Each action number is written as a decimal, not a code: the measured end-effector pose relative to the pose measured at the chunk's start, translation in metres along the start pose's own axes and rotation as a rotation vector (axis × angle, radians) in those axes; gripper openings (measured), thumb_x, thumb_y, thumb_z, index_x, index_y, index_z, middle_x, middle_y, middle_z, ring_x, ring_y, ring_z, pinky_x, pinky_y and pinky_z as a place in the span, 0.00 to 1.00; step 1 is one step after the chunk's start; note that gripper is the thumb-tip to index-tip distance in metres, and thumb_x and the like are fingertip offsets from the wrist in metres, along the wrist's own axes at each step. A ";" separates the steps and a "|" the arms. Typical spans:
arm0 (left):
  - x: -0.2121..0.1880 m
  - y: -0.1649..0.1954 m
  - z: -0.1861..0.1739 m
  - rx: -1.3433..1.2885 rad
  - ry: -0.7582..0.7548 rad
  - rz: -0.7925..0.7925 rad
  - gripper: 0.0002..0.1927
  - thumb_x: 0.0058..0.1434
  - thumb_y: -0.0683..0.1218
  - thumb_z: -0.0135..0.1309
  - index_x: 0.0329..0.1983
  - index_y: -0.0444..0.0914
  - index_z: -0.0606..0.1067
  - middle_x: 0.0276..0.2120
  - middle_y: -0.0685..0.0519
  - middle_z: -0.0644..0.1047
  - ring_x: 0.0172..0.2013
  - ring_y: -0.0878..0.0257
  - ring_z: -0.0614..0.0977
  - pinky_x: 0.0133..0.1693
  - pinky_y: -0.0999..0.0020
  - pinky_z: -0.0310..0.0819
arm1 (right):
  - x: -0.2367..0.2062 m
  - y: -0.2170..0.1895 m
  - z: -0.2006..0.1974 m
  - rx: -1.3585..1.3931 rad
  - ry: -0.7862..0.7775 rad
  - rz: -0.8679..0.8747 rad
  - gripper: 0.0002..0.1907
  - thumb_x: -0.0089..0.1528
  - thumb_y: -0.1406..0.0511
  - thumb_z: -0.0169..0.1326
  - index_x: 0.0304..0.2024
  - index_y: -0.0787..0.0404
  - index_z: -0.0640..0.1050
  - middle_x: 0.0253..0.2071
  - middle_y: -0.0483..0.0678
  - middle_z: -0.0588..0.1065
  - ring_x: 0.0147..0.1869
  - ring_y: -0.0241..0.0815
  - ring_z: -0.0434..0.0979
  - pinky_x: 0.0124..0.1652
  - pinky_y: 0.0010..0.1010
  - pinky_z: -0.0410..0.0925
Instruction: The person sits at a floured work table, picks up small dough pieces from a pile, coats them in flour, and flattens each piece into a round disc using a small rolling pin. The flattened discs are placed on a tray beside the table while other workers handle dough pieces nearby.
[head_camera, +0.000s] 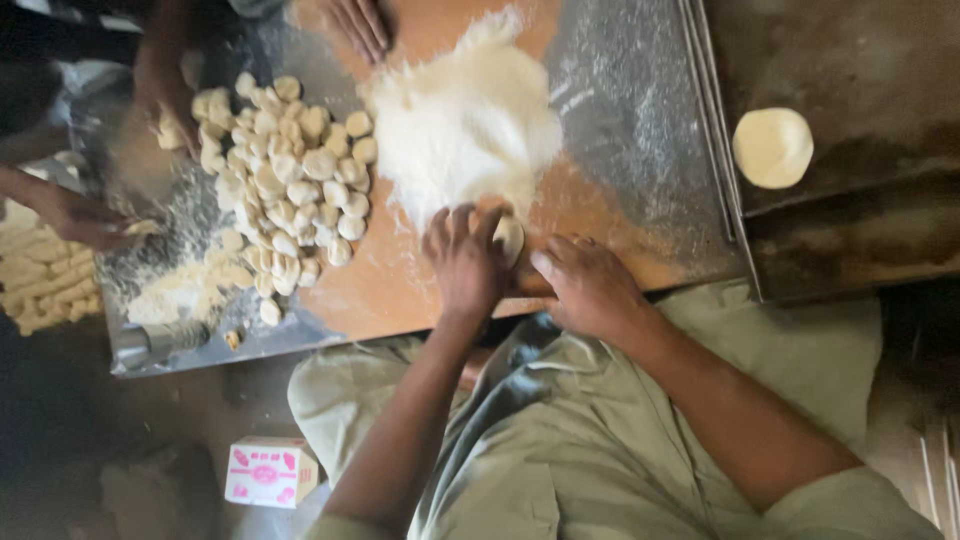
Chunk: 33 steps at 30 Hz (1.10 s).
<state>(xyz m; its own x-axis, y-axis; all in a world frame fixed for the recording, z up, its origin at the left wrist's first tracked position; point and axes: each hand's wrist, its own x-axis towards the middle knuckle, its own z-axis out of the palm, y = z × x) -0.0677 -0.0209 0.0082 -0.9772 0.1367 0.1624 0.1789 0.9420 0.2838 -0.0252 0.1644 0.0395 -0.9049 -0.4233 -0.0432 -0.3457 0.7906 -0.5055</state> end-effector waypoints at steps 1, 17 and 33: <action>0.005 0.001 0.004 -0.072 -0.007 0.016 0.17 0.53 0.48 0.61 0.48 0.51 0.81 0.53 0.53 0.77 0.62 0.45 0.68 0.62 0.37 0.54 | -0.002 0.002 0.001 -0.013 -0.047 0.001 0.24 0.52 0.62 0.63 0.50 0.58 0.76 0.47 0.54 0.73 0.52 0.57 0.75 0.52 0.49 0.70; 0.083 -0.030 0.018 0.021 0.423 0.010 0.08 0.59 0.48 0.62 0.34 0.43 0.74 0.38 0.52 0.73 0.46 0.50 0.73 0.49 0.48 0.61 | 0.042 0.007 0.007 0.146 0.188 0.164 0.21 0.60 0.53 0.62 0.44 0.62 0.78 0.43 0.57 0.74 0.46 0.61 0.76 0.46 0.51 0.69; 0.048 -0.001 -0.040 -0.104 -0.207 0.069 0.03 0.60 0.46 0.59 0.31 0.44 0.79 0.33 0.51 0.81 0.41 0.48 0.80 0.42 0.48 0.72 | 0.004 0.005 0.001 0.134 0.047 -0.094 0.24 0.49 0.67 0.63 0.49 0.61 0.77 0.52 0.56 0.73 0.56 0.59 0.74 0.53 0.50 0.67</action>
<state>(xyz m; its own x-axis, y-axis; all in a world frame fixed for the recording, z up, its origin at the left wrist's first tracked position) -0.1104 -0.0276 0.0534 -0.9630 0.2692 -0.0091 0.2461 0.8930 0.3768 -0.0305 0.1664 0.0355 -0.8818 -0.4690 0.0486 -0.3960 0.6807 -0.6163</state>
